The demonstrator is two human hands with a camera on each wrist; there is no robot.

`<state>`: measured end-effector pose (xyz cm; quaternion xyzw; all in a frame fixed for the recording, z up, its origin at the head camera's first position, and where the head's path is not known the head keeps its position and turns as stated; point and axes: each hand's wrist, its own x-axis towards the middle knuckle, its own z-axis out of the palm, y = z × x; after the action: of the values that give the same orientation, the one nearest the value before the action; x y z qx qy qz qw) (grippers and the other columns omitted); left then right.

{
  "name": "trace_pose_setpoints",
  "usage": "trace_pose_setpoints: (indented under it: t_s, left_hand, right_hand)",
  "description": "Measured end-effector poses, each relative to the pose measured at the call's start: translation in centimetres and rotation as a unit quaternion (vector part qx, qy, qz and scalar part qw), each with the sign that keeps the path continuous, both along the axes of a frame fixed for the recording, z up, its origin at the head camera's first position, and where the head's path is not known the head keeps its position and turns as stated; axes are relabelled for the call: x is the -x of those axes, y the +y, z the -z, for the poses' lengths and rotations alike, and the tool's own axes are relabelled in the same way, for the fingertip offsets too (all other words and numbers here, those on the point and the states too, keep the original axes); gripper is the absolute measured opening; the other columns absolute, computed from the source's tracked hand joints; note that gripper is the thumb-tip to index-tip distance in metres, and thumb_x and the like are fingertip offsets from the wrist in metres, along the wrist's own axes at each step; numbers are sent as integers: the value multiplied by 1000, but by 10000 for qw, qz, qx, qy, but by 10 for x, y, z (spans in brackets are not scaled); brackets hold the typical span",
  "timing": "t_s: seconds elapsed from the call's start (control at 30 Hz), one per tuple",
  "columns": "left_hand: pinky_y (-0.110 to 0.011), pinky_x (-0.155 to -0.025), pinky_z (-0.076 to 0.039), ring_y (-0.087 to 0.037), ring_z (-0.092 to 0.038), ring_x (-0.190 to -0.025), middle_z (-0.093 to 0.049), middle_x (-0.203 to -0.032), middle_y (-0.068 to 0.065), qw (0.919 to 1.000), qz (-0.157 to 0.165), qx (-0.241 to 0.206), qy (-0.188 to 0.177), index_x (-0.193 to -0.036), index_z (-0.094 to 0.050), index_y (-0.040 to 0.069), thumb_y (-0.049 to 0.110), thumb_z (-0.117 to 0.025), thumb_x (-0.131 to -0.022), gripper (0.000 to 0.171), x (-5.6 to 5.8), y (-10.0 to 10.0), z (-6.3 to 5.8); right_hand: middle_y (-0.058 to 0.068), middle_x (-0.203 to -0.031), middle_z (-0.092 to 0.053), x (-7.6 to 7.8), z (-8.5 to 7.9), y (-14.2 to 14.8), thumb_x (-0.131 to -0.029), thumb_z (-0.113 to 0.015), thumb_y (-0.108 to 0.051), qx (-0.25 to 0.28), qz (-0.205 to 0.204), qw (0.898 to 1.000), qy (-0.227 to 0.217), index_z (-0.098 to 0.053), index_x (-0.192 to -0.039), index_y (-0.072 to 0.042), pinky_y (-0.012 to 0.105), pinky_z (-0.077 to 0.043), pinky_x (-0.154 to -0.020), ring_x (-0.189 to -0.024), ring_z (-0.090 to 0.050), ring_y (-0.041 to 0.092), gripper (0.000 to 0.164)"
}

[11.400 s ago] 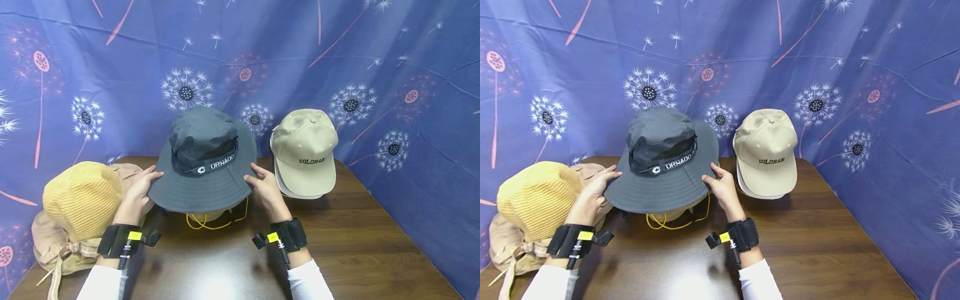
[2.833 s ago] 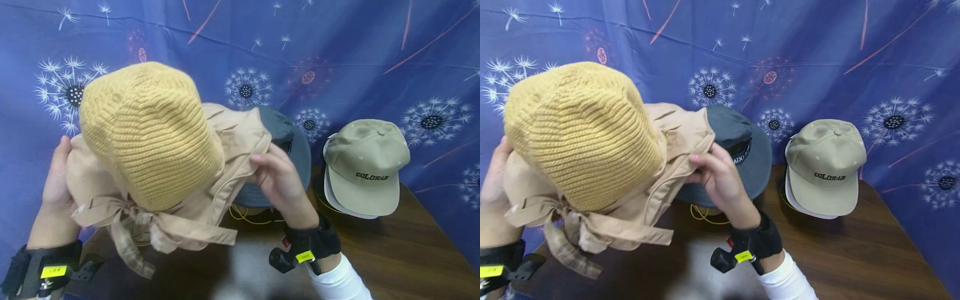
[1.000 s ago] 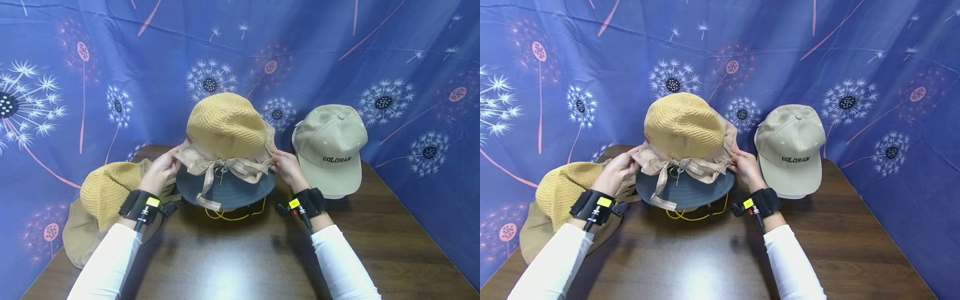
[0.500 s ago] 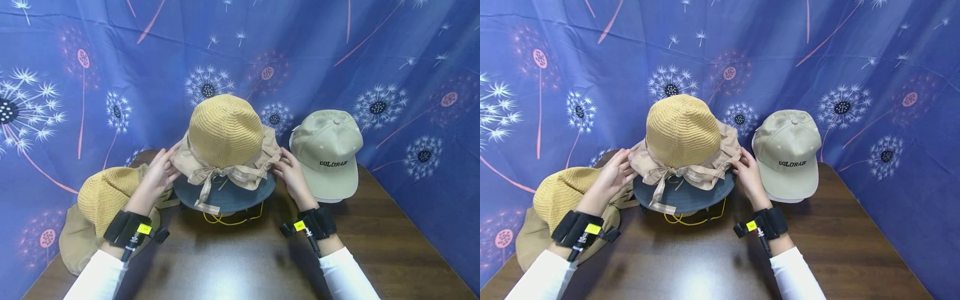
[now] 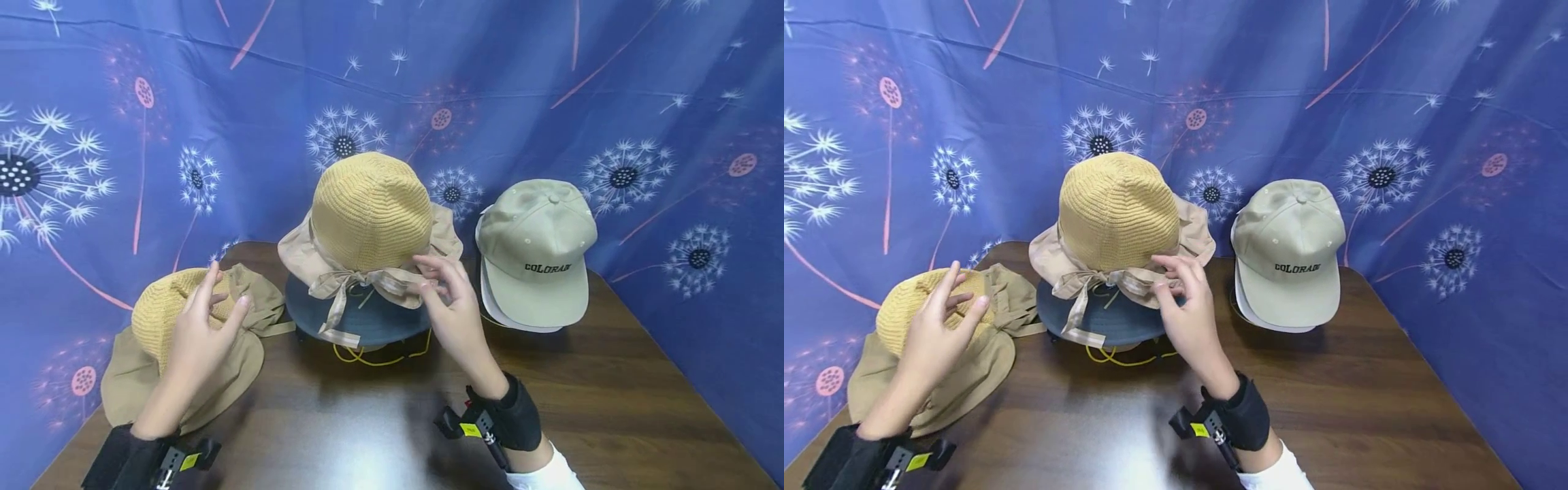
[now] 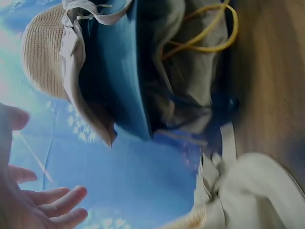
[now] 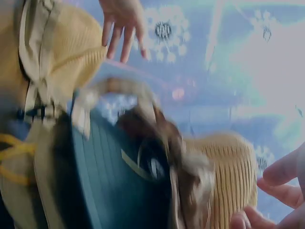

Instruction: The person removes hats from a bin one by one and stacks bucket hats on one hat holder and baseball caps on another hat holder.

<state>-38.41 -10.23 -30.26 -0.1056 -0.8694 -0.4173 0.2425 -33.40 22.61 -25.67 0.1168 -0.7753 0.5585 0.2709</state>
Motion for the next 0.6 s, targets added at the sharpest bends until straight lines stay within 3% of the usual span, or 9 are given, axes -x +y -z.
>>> trace_pose_setpoints:
  t_s: [0.13, 0.23, 0.33, 0.4, 0.47, 0.57, 0.6]
  left_hand:
    - [-61, -90, -40, -43, -59, -113, -48, -143, -20, 9979, -497, 420, -52, -153, -23, 20, 37, -63, -90, 77, -14, -17, 10]
    - [-60, -89, -41, -43, -59, -111, -49, -141, -22, 9958, -779, 457, -157, -152, -27, 15, 36, -67, -88, 78, -23, -32, 19]
    - [-37, -89, -46, -11, -64, -103, -54, -136, -19, 9930, -1126, 311, -180, -148, -35, 13, 32, -73, -83, 77, -33, -47, 30]
    - [-15, -85, -45, 13, -56, -91, -58, -129, -16, 9909, -1325, 52, -239, -146, -40, 13, 28, -76, -81, 76, -39, -55, 39]
    - [4, -75, -36, 29, -41, -83, -61, -122, -10, 9872, -1522, -284, -378, -143, -44, 13, 25, -78, -79, 73, -45, -62, 46]
    - [10, -70, -33, 29, -39, -81, -58, -125, -13, 9803, -1702, -662, -758, -144, -42, 13, 24, -76, -81, 73, -51, -76, 56]
    - [10, -68, -33, 22, -48, -86, -57, -129, -15, 9781, -1741, -684, -910, -145, -40, 12, 26, -75, -82, 74, -52, -81, 59]
  right_hand:
    - [17, -113, -61, -3, 2, -28, -93, -55, -1, 61, -744, 9972, 59, -66, -109, 2, 17, -52, -81, -98, -58, 14, 20]
    - [20, -109, -65, -5, 4, -48, -94, -55, -6, 47, -1409, 9897, -258, -66, -106, 3, 23, -56, -79, -92, -62, 13, 18]
    - [22, -105, -67, -7, 7, -71, -95, -54, -8, -24, -2063, 9765, -619, -66, -106, 2, 29, -58, -72, -85, -63, 10, 19]
    - [22, -108, -67, -6, 11, -87, -95, -53, -7, -65, -2503, 9643, -858, -65, -108, 3, 28, -59, -72, -85, -63, 9, 20]
    - [23, -110, -66, -3, 17, -106, -95, -53, -7, -141, -2793, 9534, -1136, -63, -111, 3, 25, -59, -72, -87, -64, 10, 22]
    - [21, -118, -65, 7, 32, -135, -95, -54, -11, -459, -2854, 9443, -1573, -59, -120, 1, 19, -57, -79, -98, -67, 19, 28]
    - [20, -121, -64, 12, 38, -145, -95, -55, -13, -617, -2775, 9433, -1712, -57, -124, -1, 19, -55, -81, -102, -67, 23, 31]
